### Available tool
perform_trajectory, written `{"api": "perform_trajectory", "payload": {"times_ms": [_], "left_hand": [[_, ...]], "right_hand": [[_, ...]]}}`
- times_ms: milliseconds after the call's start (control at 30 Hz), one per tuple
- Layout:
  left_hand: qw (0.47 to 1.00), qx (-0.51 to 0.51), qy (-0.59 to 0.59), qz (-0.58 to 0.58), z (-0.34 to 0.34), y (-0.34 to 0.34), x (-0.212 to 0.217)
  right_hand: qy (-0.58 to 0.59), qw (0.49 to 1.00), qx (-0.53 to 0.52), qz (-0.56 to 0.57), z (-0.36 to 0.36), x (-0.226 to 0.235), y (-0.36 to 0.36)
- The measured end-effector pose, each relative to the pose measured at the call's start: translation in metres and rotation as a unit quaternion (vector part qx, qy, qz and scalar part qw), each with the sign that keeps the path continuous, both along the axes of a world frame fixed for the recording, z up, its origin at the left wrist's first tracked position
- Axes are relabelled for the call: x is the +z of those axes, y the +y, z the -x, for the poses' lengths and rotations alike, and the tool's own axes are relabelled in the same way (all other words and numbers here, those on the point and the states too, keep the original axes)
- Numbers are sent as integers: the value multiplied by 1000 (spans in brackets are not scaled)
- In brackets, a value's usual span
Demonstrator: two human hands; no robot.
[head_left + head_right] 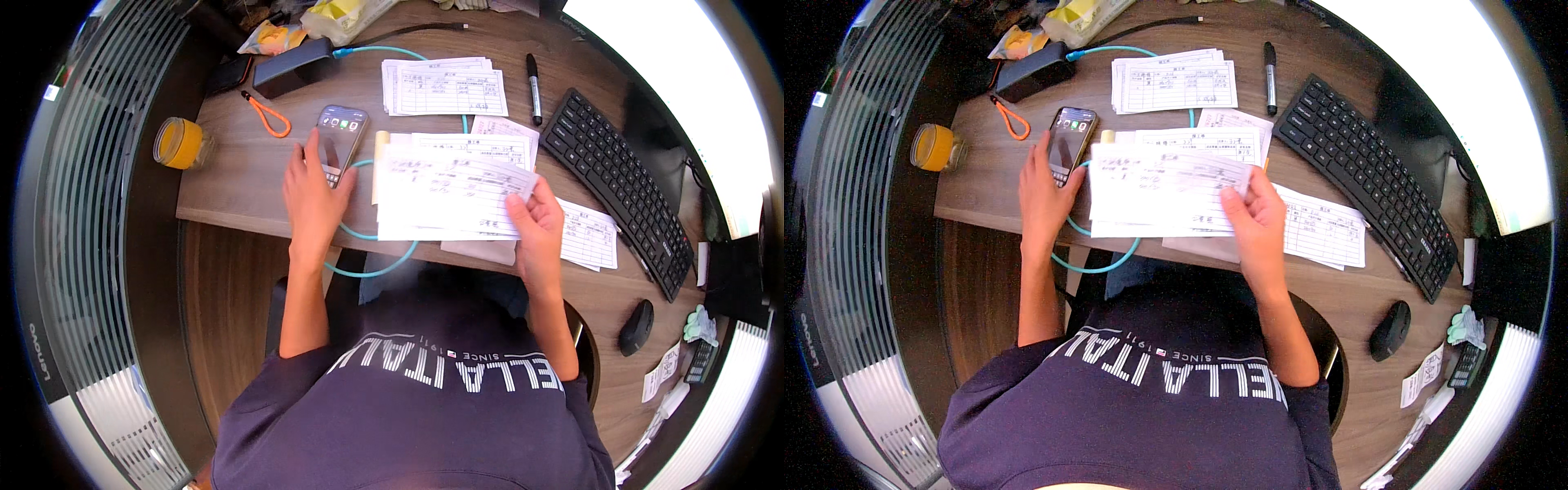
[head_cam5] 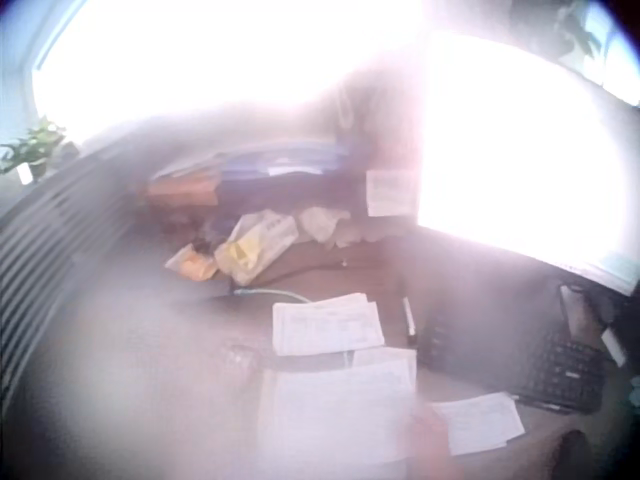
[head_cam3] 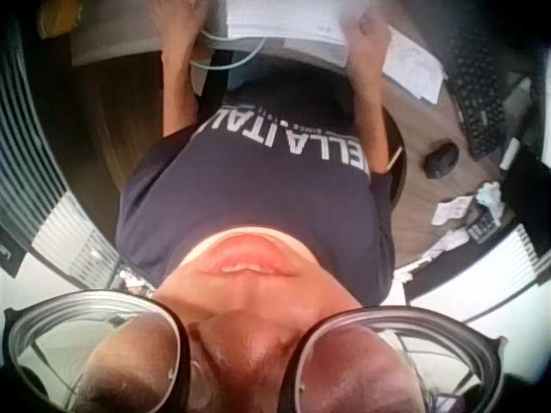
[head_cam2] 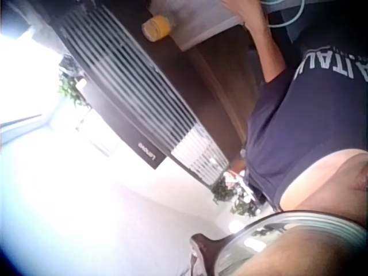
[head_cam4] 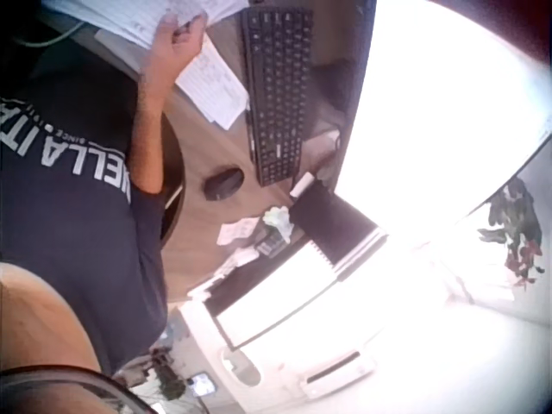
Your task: The person takes papers out of a blue folder on a shelf and spreads them on the desk. They pick up the papers by hand to look at them, organize them into different stacks, and finally put them back into the folder.
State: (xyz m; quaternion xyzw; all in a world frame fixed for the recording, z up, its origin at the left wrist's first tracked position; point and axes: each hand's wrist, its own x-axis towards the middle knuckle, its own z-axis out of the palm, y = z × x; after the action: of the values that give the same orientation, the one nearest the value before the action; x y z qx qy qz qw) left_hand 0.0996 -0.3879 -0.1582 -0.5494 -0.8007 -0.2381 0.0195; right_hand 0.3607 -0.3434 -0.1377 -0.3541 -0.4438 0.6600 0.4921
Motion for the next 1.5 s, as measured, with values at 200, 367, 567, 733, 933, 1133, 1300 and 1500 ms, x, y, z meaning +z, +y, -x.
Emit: {"api": "perform_trajectory", "payload": {"times_ms": [200, 367, 567, 733, 933, 1133, 1300, 1500], "left_hand": [[1000, -27, 7, 14, 13, 11, -1], [999, 37, -14, 20, 44, -11, 4], [988, 139, 51, 49, 86, -34, 7], [988, 146, 43, 29, 93, -35, 2], [987, 161, 9, 9, 91, -22, 5], [986, 166, -20, -13, 87, -14, 5], [987, 160, -7, -35, 95, -14, 3], [963, 147, 213, -70, 83, -16, 29]], "right_hand": [[-24, 997, 61, 44, 26, 11, 2], [-39, 998, 40, 29, 43, 10, 9], [-44, 998, 44, 25, 64, 10, 21], [-55, 997, 51, 17, 81, 15, 29], [-49, 998, 34, 4, 101, 12, 35], [-143, 987, 74, -25, 123, 6, 52], [-243, 963, 59, -99, 160, -11, 75], [-379, 891, 31, -248, 172, 11, 77]]}}
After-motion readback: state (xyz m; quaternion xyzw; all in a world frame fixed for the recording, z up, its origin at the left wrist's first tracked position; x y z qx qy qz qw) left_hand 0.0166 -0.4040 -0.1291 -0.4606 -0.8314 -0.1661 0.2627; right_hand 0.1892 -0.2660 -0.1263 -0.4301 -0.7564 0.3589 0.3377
